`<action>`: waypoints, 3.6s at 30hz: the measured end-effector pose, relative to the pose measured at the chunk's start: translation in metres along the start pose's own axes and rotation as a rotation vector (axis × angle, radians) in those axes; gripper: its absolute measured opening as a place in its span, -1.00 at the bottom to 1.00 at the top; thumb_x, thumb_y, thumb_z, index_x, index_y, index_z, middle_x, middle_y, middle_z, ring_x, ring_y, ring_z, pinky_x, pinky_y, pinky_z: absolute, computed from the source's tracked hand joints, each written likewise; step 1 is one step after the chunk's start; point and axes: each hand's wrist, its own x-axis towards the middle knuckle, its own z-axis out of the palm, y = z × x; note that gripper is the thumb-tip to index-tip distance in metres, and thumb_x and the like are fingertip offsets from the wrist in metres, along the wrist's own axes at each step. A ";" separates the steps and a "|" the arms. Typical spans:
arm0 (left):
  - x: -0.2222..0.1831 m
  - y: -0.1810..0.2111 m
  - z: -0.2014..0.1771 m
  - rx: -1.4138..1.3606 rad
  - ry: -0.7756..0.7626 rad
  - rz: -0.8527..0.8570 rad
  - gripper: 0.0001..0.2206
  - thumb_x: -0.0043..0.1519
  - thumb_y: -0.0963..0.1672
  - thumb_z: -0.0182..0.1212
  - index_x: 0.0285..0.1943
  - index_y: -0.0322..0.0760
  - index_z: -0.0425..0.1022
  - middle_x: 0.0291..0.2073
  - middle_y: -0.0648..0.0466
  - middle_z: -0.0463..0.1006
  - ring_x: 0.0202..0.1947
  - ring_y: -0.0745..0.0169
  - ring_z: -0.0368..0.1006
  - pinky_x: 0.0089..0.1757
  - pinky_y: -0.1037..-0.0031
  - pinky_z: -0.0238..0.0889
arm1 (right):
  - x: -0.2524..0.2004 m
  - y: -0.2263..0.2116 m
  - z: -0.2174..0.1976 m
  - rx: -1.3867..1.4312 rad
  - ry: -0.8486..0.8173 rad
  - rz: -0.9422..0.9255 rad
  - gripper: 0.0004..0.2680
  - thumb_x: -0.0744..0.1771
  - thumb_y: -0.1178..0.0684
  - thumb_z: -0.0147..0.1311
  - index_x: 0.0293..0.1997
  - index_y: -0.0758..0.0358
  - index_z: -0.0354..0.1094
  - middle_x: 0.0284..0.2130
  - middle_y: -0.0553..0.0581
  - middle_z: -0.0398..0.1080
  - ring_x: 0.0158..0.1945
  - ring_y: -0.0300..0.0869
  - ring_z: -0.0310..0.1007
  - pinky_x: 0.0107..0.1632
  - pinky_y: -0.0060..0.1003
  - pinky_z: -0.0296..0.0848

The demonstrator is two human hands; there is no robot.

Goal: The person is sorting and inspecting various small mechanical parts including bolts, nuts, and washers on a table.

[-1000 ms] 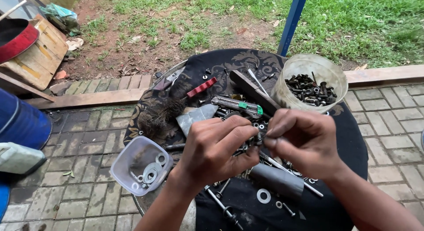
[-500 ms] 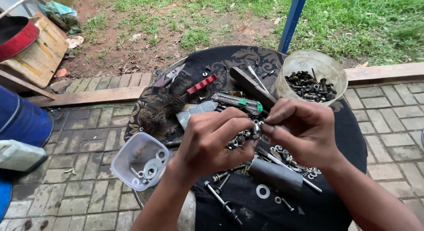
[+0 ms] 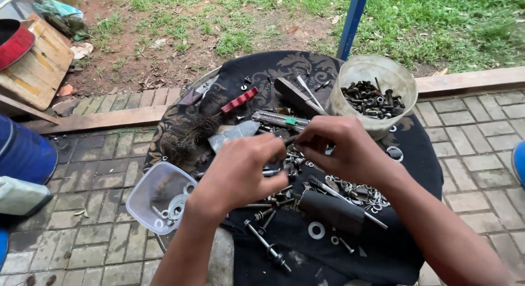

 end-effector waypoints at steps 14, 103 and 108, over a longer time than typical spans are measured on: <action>0.007 -0.022 0.031 0.197 -0.353 -0.148 -0.71 0.08 0.03 0.30 -0.25 -0.26 0.58 -0.35 -0.06 0.53 -0.15 -0.25 0.47 -0.19 0.01 0.39 | -0.008 0.007 -0.013 -0.045 -0.350 0.048 -0.94 0.24 0.25 0.13 -0.32 0.24 0.45 -0.54 0.21 0.43 -0.47 0.18 0.53 -0.42 -0.04 0.50; 0.238 -0.008 0.101 0.408 -0.353 -0.024 -0.86 0.15 -0.15 0.30 -0.22 0.10 0.70 -0.41 0.13 0.66 -0.27 -0.07 0.63 -0.02 -0.06 0.29 | -0.098 0.094 -0.065 -0.333 0.742 0.025 -0.96 0.37 0.22 0.13 -0.23 0.23 0.47 -0.37 0.02 0.55 -0.19 -0.03 0.63 0.21 -0.05 0.39; 0.181 0.046 0.043 -0.291 -0.044 0.133 -0.82 0.22 -0.10 0.22 -0.18 -0.31 0.64 -0.46 -0.26 0.65 -0.31 -0.33 0.61 -0.24 -0.05 0.40 | -0.101 0.096 -0.066 -0.375 0.748 0.027 -0.96 0.36 0.24 0.17 -0.18 0.23 0.50 -0.34 0.06 0.54 -0.18 0.02 0.56 0.22 -0.01 0.41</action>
